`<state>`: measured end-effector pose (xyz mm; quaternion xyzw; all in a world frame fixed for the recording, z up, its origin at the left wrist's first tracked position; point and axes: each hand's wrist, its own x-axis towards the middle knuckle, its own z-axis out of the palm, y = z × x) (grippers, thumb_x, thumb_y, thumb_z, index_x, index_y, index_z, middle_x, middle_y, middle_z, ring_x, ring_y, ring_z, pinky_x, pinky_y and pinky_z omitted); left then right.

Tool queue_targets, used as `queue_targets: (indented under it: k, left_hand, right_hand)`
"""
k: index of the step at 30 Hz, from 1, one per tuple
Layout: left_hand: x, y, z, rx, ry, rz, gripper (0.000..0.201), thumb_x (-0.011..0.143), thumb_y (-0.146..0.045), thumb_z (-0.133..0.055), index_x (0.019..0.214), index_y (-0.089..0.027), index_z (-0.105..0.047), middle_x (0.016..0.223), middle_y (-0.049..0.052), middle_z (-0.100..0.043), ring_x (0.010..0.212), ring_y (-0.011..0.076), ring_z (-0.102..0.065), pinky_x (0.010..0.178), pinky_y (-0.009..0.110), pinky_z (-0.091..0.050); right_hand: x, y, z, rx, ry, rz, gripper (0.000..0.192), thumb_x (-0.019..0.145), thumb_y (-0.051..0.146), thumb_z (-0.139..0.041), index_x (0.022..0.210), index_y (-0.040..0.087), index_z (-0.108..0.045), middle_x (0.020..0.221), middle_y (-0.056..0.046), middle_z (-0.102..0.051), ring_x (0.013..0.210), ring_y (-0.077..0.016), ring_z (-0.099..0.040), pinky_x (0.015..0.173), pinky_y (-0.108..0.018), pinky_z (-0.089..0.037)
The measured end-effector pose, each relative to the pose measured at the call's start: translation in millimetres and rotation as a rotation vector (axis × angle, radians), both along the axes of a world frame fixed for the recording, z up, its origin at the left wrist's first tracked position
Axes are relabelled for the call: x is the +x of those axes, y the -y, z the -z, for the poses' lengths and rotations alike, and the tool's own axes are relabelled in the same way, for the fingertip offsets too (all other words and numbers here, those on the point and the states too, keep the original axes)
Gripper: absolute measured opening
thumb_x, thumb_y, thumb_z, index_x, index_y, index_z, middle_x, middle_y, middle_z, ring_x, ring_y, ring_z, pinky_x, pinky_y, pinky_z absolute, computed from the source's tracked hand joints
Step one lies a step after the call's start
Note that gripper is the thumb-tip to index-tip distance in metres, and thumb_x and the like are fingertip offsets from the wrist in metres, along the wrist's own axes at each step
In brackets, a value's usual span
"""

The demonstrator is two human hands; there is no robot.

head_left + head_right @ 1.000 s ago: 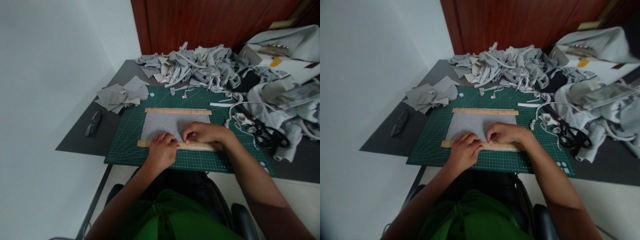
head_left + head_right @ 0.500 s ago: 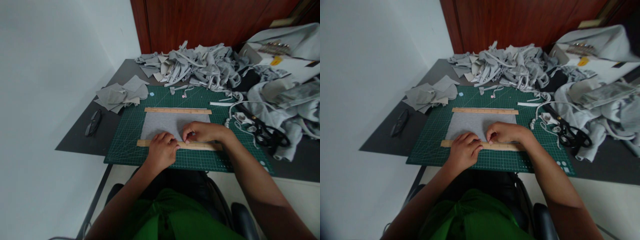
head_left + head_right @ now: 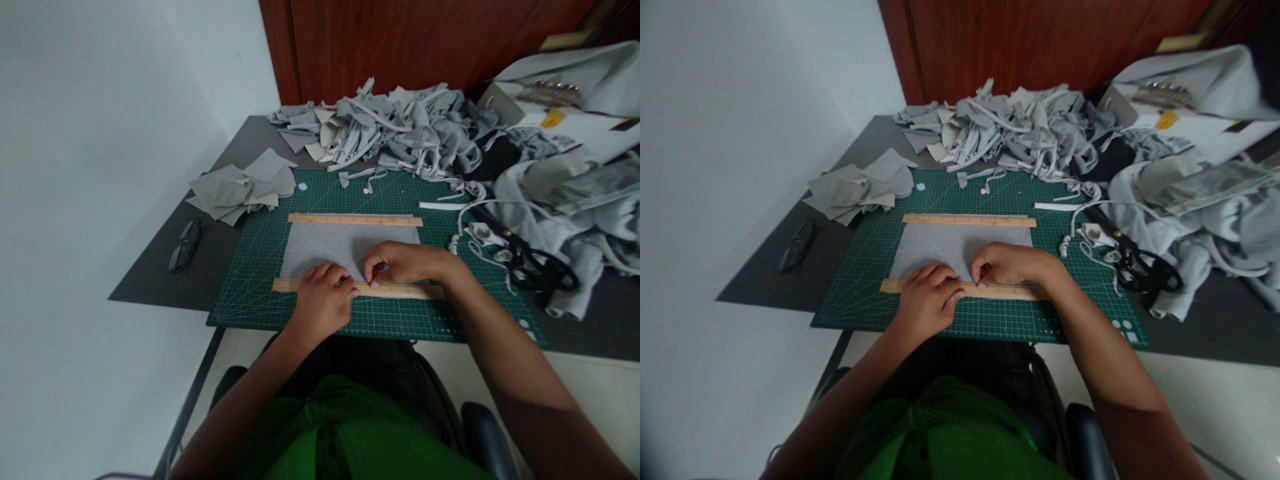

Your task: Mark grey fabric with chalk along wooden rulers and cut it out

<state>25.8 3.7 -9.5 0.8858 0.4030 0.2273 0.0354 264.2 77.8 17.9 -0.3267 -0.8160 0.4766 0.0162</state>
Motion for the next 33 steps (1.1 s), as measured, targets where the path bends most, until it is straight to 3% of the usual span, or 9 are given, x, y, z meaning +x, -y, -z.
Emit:
queue_targets:
  k: [11,17,24,28,33]
  left_hand:
    - [-0.1,0.2,0.6,0.003,0.012,0.002,0.008,0.094,-0.025,-0.069,0.092,-0.02,-0.075,0.099,0.004,-0.073,0.099,0.0256,-0.065,0.084,0.043,-0.05]
    - [-3.4,-3.9,0.0,-0.059,0.071,0.016,0.012,0.09,-0.015,-0.067,0.092,-0.022,-0.076,0.099,0.002,-0.073,0.1,0.0245,-0.064,0.086,0.043,-0.049]
    - [-7.6,-11.2,3.5,-0.15,0.333,-0.058,0.022,0.095,-0.01,-0.059,0.096,-0.023,-0.077,0.101,0.002,-0.075,0.098,0.0197,-0.068,0.091,0.039,-0.054]
    - [-9.5,-7.8,5.5,-0.02,0.495,-0.178,0.023,0.098,-0.013,-0.056,0.105,-0.022,-0.076,0.106,0.005,-0.072,0.1,0.0194,-0.067,0.09,0.037,-0.056]
    - [-8.5,-3.8,4.5,0.002,0.342,-0.072,0.022,0.097,-0.015,-0.059,0.107,-0.022,-0.077,0.103,0.006,-0.07,0.099,0.021,-0.063,0.087,0.038,-0.055]
  right_hand:
    - [0.2,-0.7,1.3,-0.011,-0.008,-0.008,0.01,0.084,0.026,-0.072,0.089,0.018,-0.074,0.084,-0.001,-0.07,0.081,-0.0173,-0.062,0.078,-0.03,-0.047]
    - [-0.4,0.6,-0.6,-0.026,-0.003,0.004,0.009,0.082,0.024,-0.071,0.089,0.018,-0.074,0.084,-0.001,-0.07,0.079,-0.0171,-0.061,0.074,-0.029,-0.046]
    - [-0.8,2.0,-1.5,-0.029,0.002,0.023,0.008,0.081,0.022,-0.069,0.087,0.019,-0.073,0.083,-0.001,-0.069,0.077,-0.0168,-0.061,0.073,-0.029,-0.046]
    - [-0.5,1.7,-1.3,-0.028,-0.005,0.008,0.008,0.082,0.024,-0.07,0.087,0.019,-0.072,0.083,-0.001,-0.069,0.079,-0.0174,-0.062,0.076,-0.03,-0.047]
    - [-0.9,1.7,0.0,-0.032,-0.008,0.009,0.008,0.082,0.024,-0.069,0.087,0.018,-0.072,0.083,-0.001,-0.069,0.079,-0.0177,-0.061,0.075,-0.03,-0.046]
